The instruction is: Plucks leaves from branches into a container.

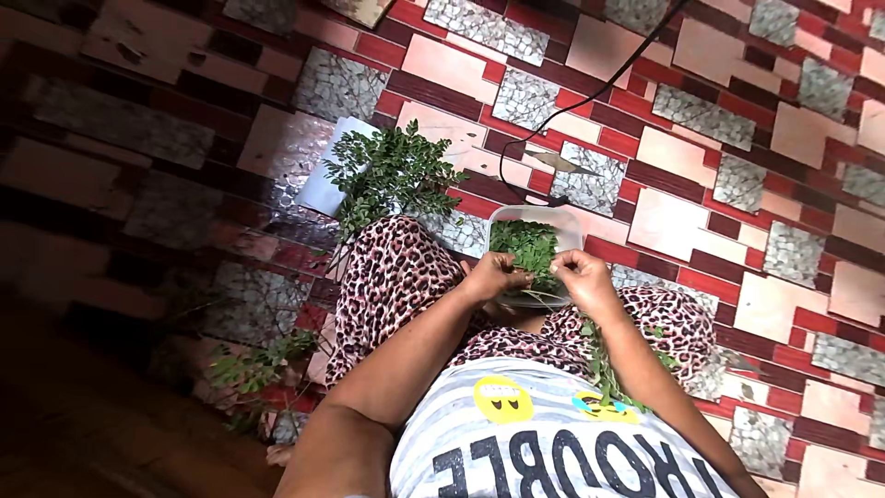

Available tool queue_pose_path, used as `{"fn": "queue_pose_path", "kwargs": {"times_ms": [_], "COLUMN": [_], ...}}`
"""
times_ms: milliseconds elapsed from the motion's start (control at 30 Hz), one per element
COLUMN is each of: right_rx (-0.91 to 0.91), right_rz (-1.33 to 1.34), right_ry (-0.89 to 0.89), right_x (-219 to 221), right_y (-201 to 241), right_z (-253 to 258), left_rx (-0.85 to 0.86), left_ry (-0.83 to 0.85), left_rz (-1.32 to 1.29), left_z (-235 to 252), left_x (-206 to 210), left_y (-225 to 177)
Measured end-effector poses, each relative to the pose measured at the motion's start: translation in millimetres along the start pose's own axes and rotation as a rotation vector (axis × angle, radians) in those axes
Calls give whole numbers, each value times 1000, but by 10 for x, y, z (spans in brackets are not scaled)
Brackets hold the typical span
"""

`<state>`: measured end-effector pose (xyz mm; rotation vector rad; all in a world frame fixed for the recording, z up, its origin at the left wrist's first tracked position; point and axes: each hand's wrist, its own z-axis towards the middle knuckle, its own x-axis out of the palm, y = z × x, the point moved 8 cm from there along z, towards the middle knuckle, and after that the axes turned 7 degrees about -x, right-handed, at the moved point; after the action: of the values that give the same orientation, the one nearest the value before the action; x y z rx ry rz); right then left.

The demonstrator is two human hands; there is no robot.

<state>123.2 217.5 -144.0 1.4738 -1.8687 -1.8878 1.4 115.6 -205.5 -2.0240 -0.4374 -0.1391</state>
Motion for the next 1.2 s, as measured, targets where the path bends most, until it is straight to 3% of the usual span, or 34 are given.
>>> {"fn": "queue_pose_path", "kwargs": {"times_ms": [100, 200, 433, 867, 1100, 1200], "right_rx": [-266, -485, -13, -29, 95, 169], "right_rz": [-35, -47, -20, 60, 242, 274], "right_ry": [-140, -33, 181, 168, 51, 81], "right_x": [-119, -47, 188, 266, 207, 211], "right_y": [234, 489, 156, 53, -56, -108], "right_z": [-64, -94, 7, 10, 43, 49], "left_rx": [-15, -7, 65, 20, 45, 31], "left_ry": [15, 18, -12, 72, 73, 95], "left_rz": [73, 113, 162, 135, 65, 60], "left_z": [-49, -50, -97, -44, -51, -45], "left_x": [53, 76, 25, 54, 46, 61], "left_y": [-53, -48, -73, -21, -37, -25]}}
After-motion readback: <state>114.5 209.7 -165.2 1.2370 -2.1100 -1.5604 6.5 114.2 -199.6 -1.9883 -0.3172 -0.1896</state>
